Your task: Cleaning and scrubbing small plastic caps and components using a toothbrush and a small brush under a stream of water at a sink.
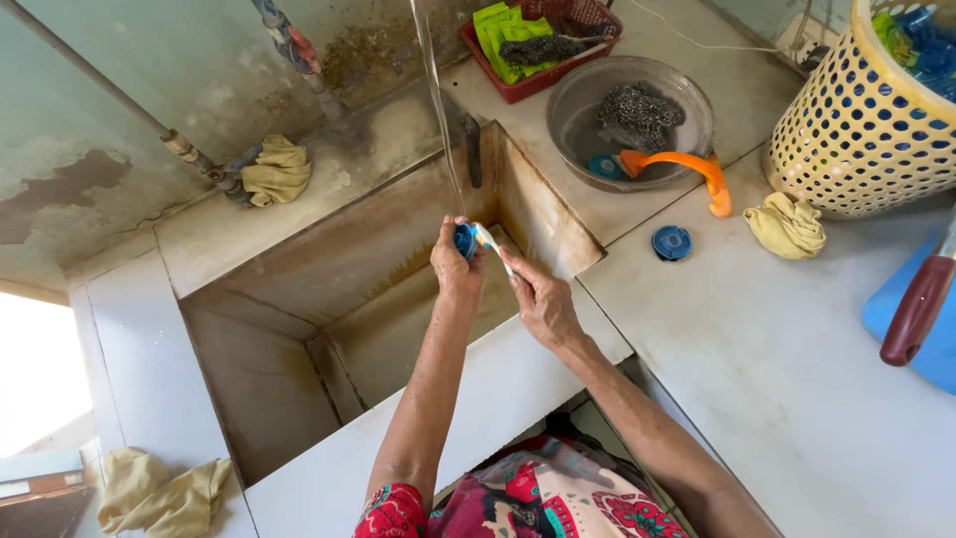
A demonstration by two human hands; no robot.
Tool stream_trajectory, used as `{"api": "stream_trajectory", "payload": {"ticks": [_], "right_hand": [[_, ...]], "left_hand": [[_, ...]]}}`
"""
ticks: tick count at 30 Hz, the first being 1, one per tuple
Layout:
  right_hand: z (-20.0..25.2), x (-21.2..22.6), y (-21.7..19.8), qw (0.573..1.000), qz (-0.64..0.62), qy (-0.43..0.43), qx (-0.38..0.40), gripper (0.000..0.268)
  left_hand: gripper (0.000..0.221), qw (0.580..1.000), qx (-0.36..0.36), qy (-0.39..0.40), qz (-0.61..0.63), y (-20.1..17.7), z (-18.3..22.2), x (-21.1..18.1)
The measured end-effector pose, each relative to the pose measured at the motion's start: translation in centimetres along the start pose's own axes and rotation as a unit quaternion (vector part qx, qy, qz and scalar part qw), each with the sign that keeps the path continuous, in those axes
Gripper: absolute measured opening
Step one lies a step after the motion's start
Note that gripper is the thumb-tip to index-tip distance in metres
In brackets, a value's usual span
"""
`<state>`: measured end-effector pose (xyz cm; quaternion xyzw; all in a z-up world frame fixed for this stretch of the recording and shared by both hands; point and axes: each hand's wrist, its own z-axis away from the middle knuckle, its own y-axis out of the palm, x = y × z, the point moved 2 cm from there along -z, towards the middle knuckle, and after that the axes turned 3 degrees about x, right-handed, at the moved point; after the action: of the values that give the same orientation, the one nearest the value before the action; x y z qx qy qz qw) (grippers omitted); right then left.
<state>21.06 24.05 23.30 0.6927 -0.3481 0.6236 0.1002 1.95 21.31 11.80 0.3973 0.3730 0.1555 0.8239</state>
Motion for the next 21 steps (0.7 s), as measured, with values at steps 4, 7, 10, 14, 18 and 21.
{"api": "stream_trajectory", "payload": {"ticks": [4, 7, 10, 14, 18, 21], "right_hand": [[-1.5, -0.6, 0.0, 1.000, 0.015, 0.005, -0.006, 0.043], [-0.8, 0.5, 0.1, 0.998, 0.048, -0.046, -0.014, 0.043], [0.4, 0.8, 0.8, 0.994, 0.105, 0.004, -0.001, 0.044], [-1.1, -0.5, 0.4, 0.991, 0.129, 0.023, -0.017, 0.044], [-1.3, -0.2, -0.1, 0.992, 0.117, -0.041, -0.034, 0.042], [0.2, -0.1, -0.1, 0.992, 0.115, -0.036, -0.023, 0.043]], "left_hand": [[0.023, 0.999, 0.003, 0.014, -0.046, 0.1, -0.3, 0.3], [0.025, 0.999, 0.030, 0.012, -0.021, 0.4, -1.6, -0.3], [0.017, 0.998, -0.036, -0.009, 0.055, -0.9, -2.5, -0.1], [0.019, 0.999, 0.011, -0.023, 0.019, -0.7, -2.2, 0.6], [0.022, 0.996, 0.007, 0.024, -0.089, 1.5, -0.9, -1.4], [0.027, 0.986, -0.021, 0.055, -0.157, 2.6, 0.0, -2.5]]}}
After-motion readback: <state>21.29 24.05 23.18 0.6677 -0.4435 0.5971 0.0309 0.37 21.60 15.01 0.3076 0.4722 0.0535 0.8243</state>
